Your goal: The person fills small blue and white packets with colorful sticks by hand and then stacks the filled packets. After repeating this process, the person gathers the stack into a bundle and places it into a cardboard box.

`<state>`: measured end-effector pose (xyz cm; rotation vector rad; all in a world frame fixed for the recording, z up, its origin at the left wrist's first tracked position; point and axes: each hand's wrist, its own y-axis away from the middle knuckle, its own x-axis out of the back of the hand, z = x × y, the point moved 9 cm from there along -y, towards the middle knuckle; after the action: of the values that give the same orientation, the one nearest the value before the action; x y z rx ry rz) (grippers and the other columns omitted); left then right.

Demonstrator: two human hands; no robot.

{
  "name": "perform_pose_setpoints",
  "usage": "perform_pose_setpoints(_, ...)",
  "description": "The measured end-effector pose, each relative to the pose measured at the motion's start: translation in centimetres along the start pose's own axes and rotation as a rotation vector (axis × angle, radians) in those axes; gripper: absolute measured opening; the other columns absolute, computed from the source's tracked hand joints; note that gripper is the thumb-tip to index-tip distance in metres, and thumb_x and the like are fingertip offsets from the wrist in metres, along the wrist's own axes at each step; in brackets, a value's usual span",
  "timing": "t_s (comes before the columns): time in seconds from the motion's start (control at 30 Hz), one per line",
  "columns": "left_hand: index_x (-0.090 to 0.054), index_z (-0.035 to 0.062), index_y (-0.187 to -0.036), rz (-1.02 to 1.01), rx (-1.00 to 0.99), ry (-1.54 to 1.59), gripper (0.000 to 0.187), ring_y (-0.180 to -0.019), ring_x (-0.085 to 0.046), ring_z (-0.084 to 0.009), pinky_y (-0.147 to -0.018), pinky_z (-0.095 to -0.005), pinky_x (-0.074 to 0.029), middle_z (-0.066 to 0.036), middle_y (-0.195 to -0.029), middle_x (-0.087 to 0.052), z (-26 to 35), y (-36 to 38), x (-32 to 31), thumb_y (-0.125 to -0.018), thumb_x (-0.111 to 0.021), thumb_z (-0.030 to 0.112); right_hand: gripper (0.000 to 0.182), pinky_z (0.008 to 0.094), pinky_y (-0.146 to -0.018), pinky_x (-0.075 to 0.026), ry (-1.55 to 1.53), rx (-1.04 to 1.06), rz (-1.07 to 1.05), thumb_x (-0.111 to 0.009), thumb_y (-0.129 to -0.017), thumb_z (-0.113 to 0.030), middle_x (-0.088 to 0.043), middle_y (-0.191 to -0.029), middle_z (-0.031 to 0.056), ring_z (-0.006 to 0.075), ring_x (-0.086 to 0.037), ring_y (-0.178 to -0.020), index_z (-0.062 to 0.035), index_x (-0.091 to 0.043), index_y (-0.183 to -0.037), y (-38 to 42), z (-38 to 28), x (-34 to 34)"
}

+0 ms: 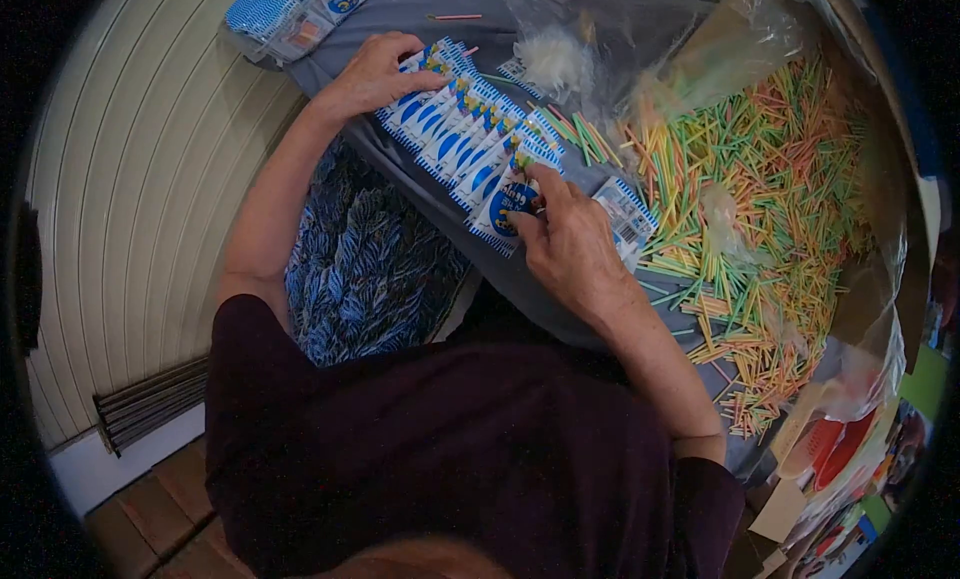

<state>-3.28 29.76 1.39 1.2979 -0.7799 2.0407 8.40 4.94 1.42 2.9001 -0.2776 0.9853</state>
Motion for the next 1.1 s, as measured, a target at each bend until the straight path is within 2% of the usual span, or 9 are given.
perform_pose_setpoints(0.17,-0.061,0.0029,-0.108,-0.131,-0.019,0.299,0.044,-0.073,-0.063,-0.0086,-0.061,-0.0248,-0.05,-0.005,-0.084,-0.066,-0.5,-0.3,-2.0,-0.083,-0.076,0.036,0.039,0.0492,-0.072,-0.05,-0.023,-0.042,-0.018,-0.067,-0.084,-0.009,-0.063,-0.091,0.0274,0.0434,-0.064,-0.08,0.0002,-0.051,-0.119,-0.3,0.3,-0.1)
perform_pose_setpoints(0.27,-0.062,0.0009,-0.106,-0.193,0.033,0.414,0.059,-0.077,-0.066,-0.0198,-0.068,-0.0328,-0.051,-0.01,-0.087,-0.066,-0.7,-0.5,-2.4,-0.073,-0.079,0.048,0.037,0.0488,-0.071,-0.05,-0.033,-0.042,-0.002,-0.067,-0.085,-0.009,-0.064,-0.09,0.0264,0.0427,-0.064,-0.08,-0.0006,-0.05,-0.117,-0.5,0.5,-0.1)
perform_pose_setpoints(0.37,-0.057,0.0048,-0.109,-0.282,-0.01,0.496,0.042,-0.074,-0.062,-0.0061,-0.06,-0.021,-0.049,-0.003,-0.086,-0.065,0.1,-0.5,-3.2,-0.084,-0.076,0.033,0.037,0.0482,-0.071,-0.05,-0.099,-0.084,-0.008,-0.067,-0.085,-0.008,-0.065,-0.086,0.0248,0.0423,-0.065,-0.08,-0.0014,-0.049,-0.117,-0.8,0.6,-0.1)
perform_pose_setpoints(0.5,-0.055,0.0042,-0.113,-0.475,0.251,0.823,0.051,-0.082,-0.063,-0.01,-0.069,-0.024,-0.052,-0.006,-0.092,-0.064,2.7,1.1,-3.4,-0.081,-0.079,0.036,0.04,0.0472,-0.071,-0.05,-0.109,-0.096,-0.012,-0.067,-0.085,-0.008,-0.065,-0.081,0.0223,0.0413,-0.066,-0.08,-0.0032,-0.046,-0.119,-1.4,1.1,-0.4)
perform_pose_setpoints(0.57,-0.052,0.0003,-0.126,-0.322,0.079,0.431,0.089,-0.1,-0.065,-0.0245,-0.087,-0.0342,-0.053,-0.016,-0.1,-0.065,3.9,0.8,-1.4,-0.063,-0.087,0.052,0.043,0.047,-0.072,-0.05,-0.119,-0.107,-0.013,-0.067,-0.084,-0.008,-0.066,-0.082,0.022,0.0412,-0.066,-0.08,-0.0037,-0.045,-0.12,-1.7,1.2,-0.4)
perform_pose_setpoints(0.77,-0.038,0.0029,-0.145,-0.282,0.022,0.385,0.102,-0.109,-0.061,-0.0204,-0.093,-0.0305,-0.049,-0.013,-0.12,-0.062,4.3,2.5,-2.6,-0.063,-0.092,0.033,0.062,0.0447,-0.07,-0.051,-0.166,-0.095,0.041,-0.071,-0.08,-0.008,-0.065,-0.077,0.0194,0.0376,-0.066,-0.075,-0.0052,-0.038,-0.133,-2.1,1.7,-0.3)
perform_pose_setpoints(0.93,-0.042,0.0022,-0.143,-0.213,0.031,0.686,0.1,-0.111,-0.062,-0.0227,-0.094,-0.034,-0.051,-0.017,-0.122,-0.062,5.1,4.5,-1.6,-0.06,-0.093,0.026,0.087,0.0377,-0.066,-0.053,-0.245,-0.094,0.071,-0.075,-0.076,-0.005,-0.065,-0.076,0.0158,0.0274,-0.067,-0.07,-0.0063,-0.025,-0.148,-2.1,2.0,-0.2)
perform_pose_setpoints(1.0,-0.043,0.0025,-0.142,-0.176,0.038,0.773,0.094,-0.11,-0.062,-0.0203,-0.092,-0.0325,-0.052,-0.016,-0.123,-0.062,5.4,5.8,-1.6,-0.063,-0.091,0.019,0.101,0.0263,-0.062,-0.051,-0.285,-0.145,0.1,-0.077,-0.073,0.002,-0.062,-0.076,0.0074,0.0119,-0.062,-0.069,-0.0107,-0.018,-0.154,-1.9,2.7,-0.3)
perform_pose_setpoints(1.1,-0.043,0.0029,-0.142,0.019,-0.06,0.933,0.088,-0.106,-0.063,-0.0165,-0.091,-0.031,-0.053,-0.013,-0.123,-0.062,6.3,8.1,-0.1,-0.066,-0.088,0.008,0.107,0.0313,-0.065,-0.053,-0.352,-0.134,0.146,-0.083,-0.066,-0.005,-0.065,-0.074,0.0126,0.0191,-0.065,-0.067,-0.0038,-0.019,-0.152,-2.1,3.6,-0.4)
